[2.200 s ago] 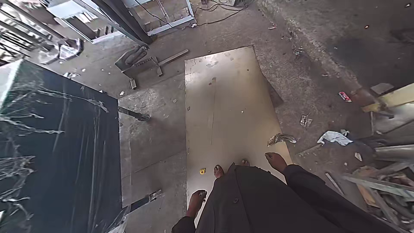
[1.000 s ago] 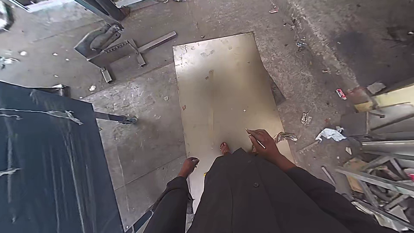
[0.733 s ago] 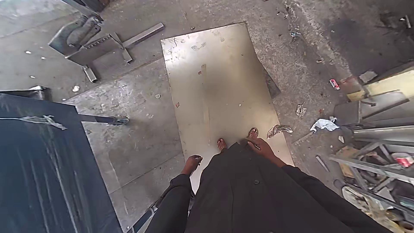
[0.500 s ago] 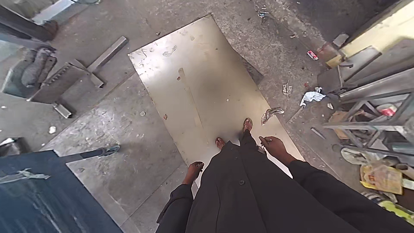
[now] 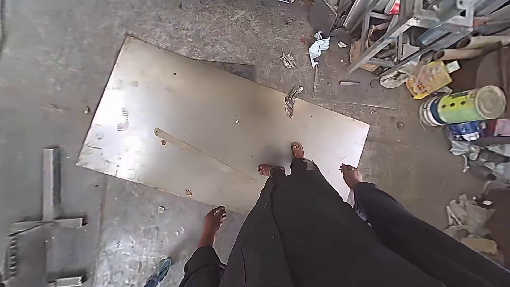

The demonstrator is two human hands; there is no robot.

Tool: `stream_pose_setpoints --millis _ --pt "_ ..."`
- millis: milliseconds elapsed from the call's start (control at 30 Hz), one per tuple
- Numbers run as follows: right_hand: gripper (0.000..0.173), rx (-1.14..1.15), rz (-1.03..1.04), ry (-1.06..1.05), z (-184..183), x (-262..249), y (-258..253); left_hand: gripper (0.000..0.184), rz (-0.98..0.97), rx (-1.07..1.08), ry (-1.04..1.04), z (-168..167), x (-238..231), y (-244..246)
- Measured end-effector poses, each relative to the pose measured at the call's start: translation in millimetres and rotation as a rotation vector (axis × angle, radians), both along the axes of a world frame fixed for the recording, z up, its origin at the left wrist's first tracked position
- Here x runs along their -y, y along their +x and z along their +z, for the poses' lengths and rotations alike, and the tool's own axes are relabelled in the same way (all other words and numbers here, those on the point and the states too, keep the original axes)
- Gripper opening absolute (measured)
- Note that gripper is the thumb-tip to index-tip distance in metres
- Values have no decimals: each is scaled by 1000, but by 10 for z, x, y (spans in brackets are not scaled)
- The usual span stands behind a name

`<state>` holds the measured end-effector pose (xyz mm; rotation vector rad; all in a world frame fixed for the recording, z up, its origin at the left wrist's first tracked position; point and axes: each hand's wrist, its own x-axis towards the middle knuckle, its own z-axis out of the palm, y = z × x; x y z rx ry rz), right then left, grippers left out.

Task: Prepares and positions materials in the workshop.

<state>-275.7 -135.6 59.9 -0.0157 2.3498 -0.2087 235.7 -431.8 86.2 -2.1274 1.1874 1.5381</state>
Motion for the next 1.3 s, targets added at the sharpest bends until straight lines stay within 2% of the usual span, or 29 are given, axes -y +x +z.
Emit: stream_pose_setpoints --millis 100,200,333,467,533,633,733,800,867,1000,1100,1200,1300 --pt "52 -4 -41 -35 -23 -41 44 34 18 -38 -55 -2 160 -138" --pt "50 -6 -44 -75 21 -13 25 33 -38 -66 -64 54 105 -366" --pt "45 41 -66 -168 84 -105 -47 33 -121 -86 -49 43 -230 -589" --pt "41 159 -144 -326 87 -518 -114 34 -213 -32 9 15 -739 -705" --pt "39 234 -342 -449 108 -808 -157 33 -229 -26 8 34 -1004 -772" --pt "41 397 -822 -727 168 -1403 -206 34 -237 -36 9 32 -1397 -858" --pt "40 302 -1207 -1023 190 -1999 -179 36 -237 -43 42 -96 -1773 -839" --pt "42 140 -1362 -965 126 -2341 -136 36 -240 -62 67 -336 -1976 -693" --pt "43 -11 -1436 -788 37 -2615 -63 36 -267 -82 51 -721 -2100 -484" --pt "55 -143 -1442 -584 -37 -2924 150 35 -369 -72 42 -830 -2105 -489" --pt "59 -92 -1398 -568 -116 -2971 232 35 -432 -69 -8 -562 -1972 -672" --pt "57 -53 -1329 -570 -165 -2873 185 34 -419 -62 -36 64 -1895 -1126" --pt "54 -8 -1235 -591 -179 -2681 70 33 -433 -57 -86 255 -1857 -1278"
